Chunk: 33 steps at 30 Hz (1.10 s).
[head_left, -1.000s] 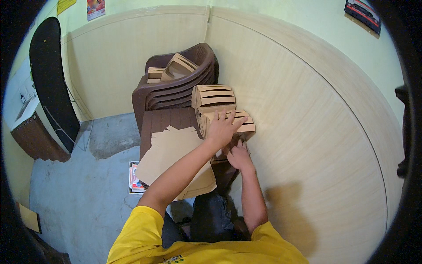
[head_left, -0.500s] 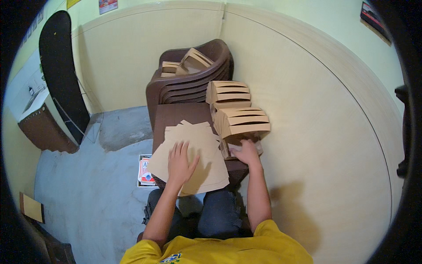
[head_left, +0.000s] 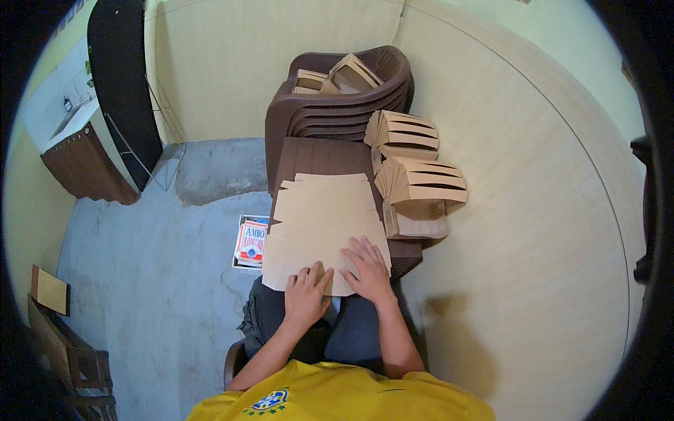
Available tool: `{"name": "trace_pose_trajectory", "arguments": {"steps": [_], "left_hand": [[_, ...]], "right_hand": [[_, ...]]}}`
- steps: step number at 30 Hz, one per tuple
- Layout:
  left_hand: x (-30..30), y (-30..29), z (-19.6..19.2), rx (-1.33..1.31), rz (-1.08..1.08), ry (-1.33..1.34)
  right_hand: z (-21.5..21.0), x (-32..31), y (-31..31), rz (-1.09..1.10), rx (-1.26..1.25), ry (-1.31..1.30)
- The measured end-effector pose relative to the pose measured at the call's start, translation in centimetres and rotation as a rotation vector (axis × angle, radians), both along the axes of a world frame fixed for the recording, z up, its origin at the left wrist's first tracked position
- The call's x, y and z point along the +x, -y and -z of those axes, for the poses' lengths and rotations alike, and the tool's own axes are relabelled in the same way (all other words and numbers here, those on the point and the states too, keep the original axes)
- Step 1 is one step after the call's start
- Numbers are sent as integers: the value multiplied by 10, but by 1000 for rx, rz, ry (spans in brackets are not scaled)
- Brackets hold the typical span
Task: The person folds flat cardboard sheets into small boxes by hand, aligning edges and creasing flaps. They place each completed box into a growing stack on the chair beside them.
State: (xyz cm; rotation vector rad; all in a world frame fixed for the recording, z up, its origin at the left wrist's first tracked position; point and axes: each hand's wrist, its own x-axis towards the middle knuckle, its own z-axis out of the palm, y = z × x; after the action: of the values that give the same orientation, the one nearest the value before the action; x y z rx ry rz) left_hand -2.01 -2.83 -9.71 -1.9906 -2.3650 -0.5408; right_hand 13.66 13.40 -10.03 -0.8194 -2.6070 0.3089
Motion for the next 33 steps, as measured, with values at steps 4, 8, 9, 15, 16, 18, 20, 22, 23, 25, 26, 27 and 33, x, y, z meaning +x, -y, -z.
{"name": "trace_pose_trajectory", "arguments": {"steps": [4,8,9,15,16,18,20,22,23,25,26,27,33], "left_hand": [[-13,-11,8,81,-2,8],[-16,-16,12,75,10,132],[-15,-17,13,87,32,142],[-38,-44,24,104,81,157],[-47,-52,26,113,85,143],[-59,-63,28,110,91,146],[-69,-73,27,59,94,181],[-77,-76,25,97,95,139],[-81,-74,25,158,51,93],[-96,-70,27,303,-83,13],[-107,-70,28,264,-213,124],[-116,-69,31,254,-336,229],[-119,-69,50,195,-297,319]], "right_hand": [[-1,4,1,436,-31,32],[5,13,15,731,-195,-90],[6,13,16,719,-202,-141],[-1,-4,5,683,-217,-100],[-4,-7,1,681,-202,-62],[-10,-9,-6,649,-175,-11],[-14,-10,-17,610,-134,3],[-14,-12,-24,589,-102,13],[-11,-15,-25,586,-84,25],[-4,-22,-26,605,-6,21],[-1,-26,-26,621,2,11],[3,-30,-25,619,14,-13],[11,-48,-19,565,-91,-112]]}}
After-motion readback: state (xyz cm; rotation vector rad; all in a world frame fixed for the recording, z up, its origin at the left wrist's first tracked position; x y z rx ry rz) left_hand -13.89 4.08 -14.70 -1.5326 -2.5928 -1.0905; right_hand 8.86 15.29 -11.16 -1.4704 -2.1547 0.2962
